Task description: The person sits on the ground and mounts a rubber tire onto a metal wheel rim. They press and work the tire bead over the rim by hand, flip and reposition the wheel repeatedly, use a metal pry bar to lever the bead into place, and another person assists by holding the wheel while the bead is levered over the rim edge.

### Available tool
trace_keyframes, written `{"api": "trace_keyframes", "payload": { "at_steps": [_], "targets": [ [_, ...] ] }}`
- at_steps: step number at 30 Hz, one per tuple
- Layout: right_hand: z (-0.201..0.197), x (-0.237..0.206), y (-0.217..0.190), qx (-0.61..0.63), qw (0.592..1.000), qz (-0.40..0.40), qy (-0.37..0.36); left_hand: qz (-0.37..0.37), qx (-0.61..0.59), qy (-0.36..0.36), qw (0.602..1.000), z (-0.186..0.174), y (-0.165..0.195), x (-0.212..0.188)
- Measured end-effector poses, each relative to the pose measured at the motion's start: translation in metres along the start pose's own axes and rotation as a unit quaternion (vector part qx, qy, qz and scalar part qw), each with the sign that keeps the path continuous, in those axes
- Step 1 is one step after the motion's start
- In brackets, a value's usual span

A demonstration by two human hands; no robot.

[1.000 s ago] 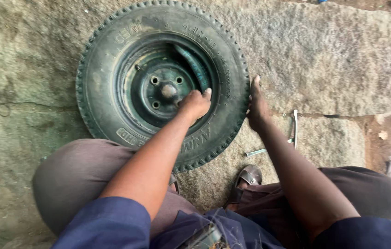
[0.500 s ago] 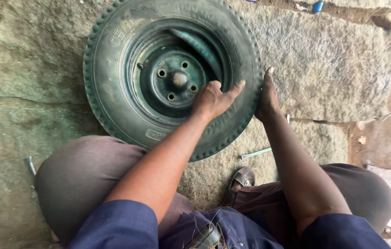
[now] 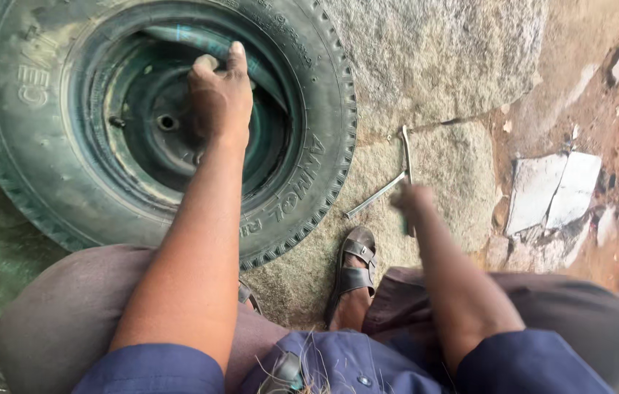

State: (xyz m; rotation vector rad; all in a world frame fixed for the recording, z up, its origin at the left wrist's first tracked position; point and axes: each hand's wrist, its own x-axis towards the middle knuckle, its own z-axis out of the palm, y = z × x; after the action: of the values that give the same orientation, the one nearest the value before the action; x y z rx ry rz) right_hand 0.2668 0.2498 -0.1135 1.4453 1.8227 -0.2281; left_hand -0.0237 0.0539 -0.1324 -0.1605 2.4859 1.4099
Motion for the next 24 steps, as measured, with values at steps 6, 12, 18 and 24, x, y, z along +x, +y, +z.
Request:
{"api": "trace_keyframes", "payload": {
  "at_steps": [6, 12, 18, 24],
  "targets": [
    [0.067, -0.016, -0.014, 0.646, 0.754, 0.114, -0.035, -0.07, -0.109, -0.079, 0.988, 0.009, -0.008, 0.0],
    [0.079, -0.009, 0.013, 0.449, 0.87, 0.047, 0.198, -0.088, -0.267, -0.128, 0.951, 0.013, -0.019, 0.001],
    [0.063, -0.006, 0.034, 0.113, 0.971, 0.104, 0.181, -0.014, -0.028, -0.089, 0.996, 0.006, -0.024, 0.005],
    [0.063, -0.011, 0.03, 0.162, 0.982, 0.035, 0.092, -0.172, -0.389, -0.128, 0.896, 0.016, -0.024, 0.013]
  ]
}}
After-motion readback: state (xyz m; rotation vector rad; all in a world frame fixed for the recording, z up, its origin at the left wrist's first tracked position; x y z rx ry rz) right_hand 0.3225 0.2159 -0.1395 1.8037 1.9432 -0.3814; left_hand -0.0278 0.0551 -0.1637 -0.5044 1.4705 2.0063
